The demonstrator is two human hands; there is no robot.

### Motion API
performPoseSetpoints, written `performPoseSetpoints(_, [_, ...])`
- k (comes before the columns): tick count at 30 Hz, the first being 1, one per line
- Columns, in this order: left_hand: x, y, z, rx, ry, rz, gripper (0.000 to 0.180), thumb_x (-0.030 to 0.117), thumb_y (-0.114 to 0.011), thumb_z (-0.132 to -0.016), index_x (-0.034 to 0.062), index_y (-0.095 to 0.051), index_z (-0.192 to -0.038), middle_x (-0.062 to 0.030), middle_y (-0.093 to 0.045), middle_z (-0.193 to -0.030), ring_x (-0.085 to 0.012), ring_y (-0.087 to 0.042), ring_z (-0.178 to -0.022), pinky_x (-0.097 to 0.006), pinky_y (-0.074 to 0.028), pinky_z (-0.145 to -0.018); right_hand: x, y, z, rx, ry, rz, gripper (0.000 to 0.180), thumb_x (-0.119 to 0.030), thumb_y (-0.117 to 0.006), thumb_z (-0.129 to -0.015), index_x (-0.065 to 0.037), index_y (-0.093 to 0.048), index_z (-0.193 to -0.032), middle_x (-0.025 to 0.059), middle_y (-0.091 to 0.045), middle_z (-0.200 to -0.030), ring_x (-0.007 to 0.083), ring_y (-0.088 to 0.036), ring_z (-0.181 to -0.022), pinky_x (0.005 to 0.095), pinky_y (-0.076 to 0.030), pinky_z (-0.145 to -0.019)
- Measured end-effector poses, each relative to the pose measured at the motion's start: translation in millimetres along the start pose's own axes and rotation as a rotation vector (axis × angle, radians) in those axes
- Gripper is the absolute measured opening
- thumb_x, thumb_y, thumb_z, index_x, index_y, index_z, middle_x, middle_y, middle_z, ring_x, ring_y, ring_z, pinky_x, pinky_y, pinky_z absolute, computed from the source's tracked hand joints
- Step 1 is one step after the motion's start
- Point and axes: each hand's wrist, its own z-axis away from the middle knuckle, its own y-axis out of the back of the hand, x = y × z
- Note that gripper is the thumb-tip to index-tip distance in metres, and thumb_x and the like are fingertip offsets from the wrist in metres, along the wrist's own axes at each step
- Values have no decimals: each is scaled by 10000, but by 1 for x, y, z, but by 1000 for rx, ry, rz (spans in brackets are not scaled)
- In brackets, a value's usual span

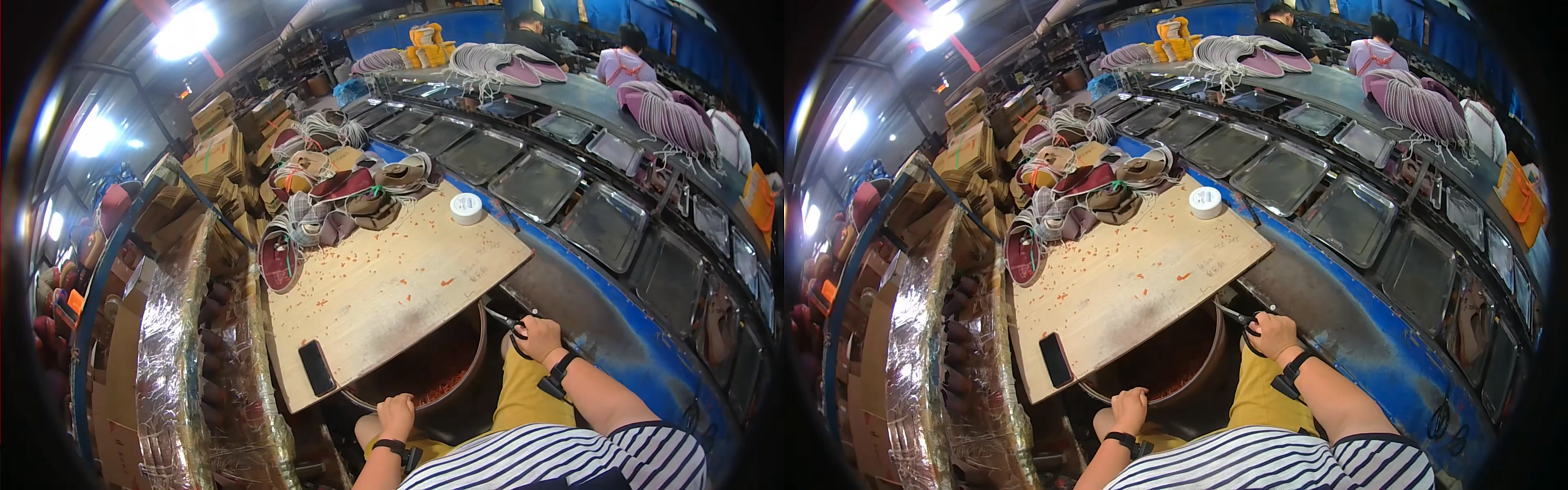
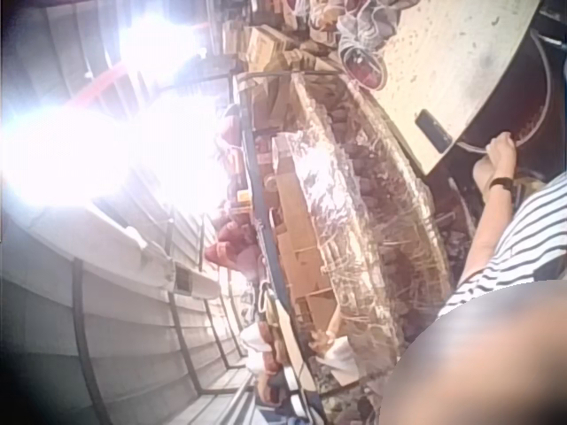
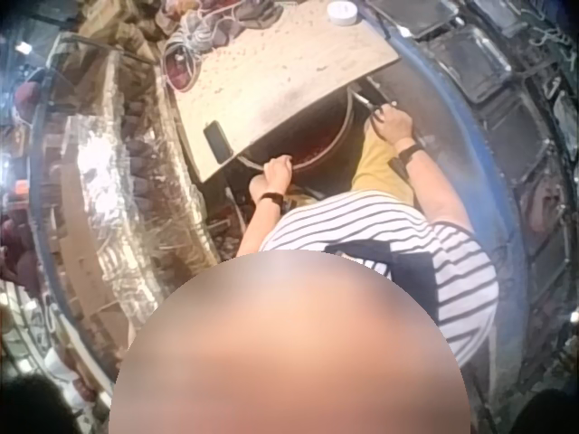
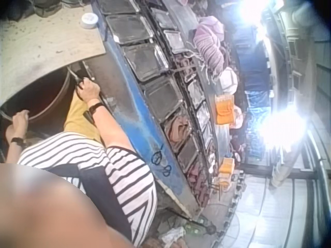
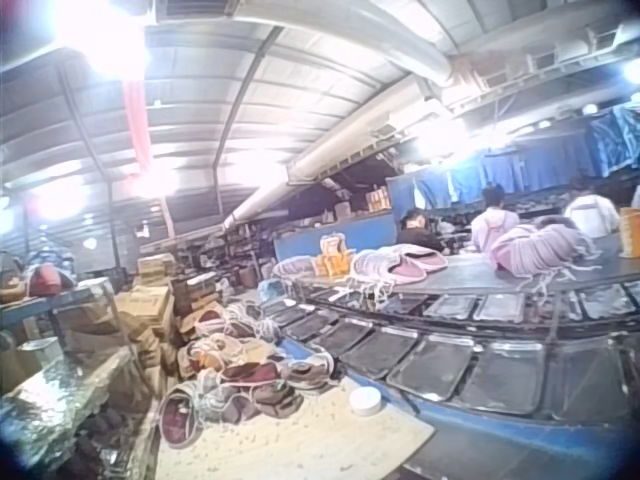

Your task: Trim excess material from the soles of shoes using shears.

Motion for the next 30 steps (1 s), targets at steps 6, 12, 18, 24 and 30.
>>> performPoseSetpoints(6, [-2,-3,0,1,-4,-8,205,186,-566,-859,139,-762,-899,-90,-727,-878,-279,-661,-857,-443,-458,-803,1,0,1,-16,1,11,150,-208,-673,-758,-109,-561,-771,100,-607,-628,314,-608,-579,433,-481,-553])
performPoseSetpoints(12, [-3,-4,1,6,-3,-15,206,193,-564,-863,142,-760,-900,-83,-729,-880,-268,-663,-858,-437,-456,-806,2,-1,1,-17,-2,11,148,-206,-674,-756,-107,-567,-781,102,-606,-626,318,-606,-575,434,-480,-551])
performPoseSetpoints(18, [-3,-4,2,7,-1,-14,199,193,-571,-860,145,-760,-899,-85,-728,-871,-267,-664,-855,-433,-456,-808,0,0,1,-15,-6,1,151,-207,-676,-759,-105,-567,-777,104,-615,-636,320,-610,-579,434,-483,-554])
performPoseSetpoints(24, [-5,-7,2,21,-10,-20,193,191,-576,-858,147,-760,-895,-84,-728,-866,-266,-664,-850,-431,-457,-805,0,0,2,-26,-11,-12,158,-209,-676,-761,-105,-557,-764,108,-616,-639,324,-613,-584,437,-485,-558])
performPoseSetpoints(30, [-5,-8,2,10,5,-28,190,191,-578,-858,149,-760,-890,-78,-728,-868,-261,-662,-854,-430,-454,-809,0,0,2,-29,-17,-6,153,-207,-672,-765,-106,-558,-763,106,-612,-632,322,-612,-582,438,-485,-558])
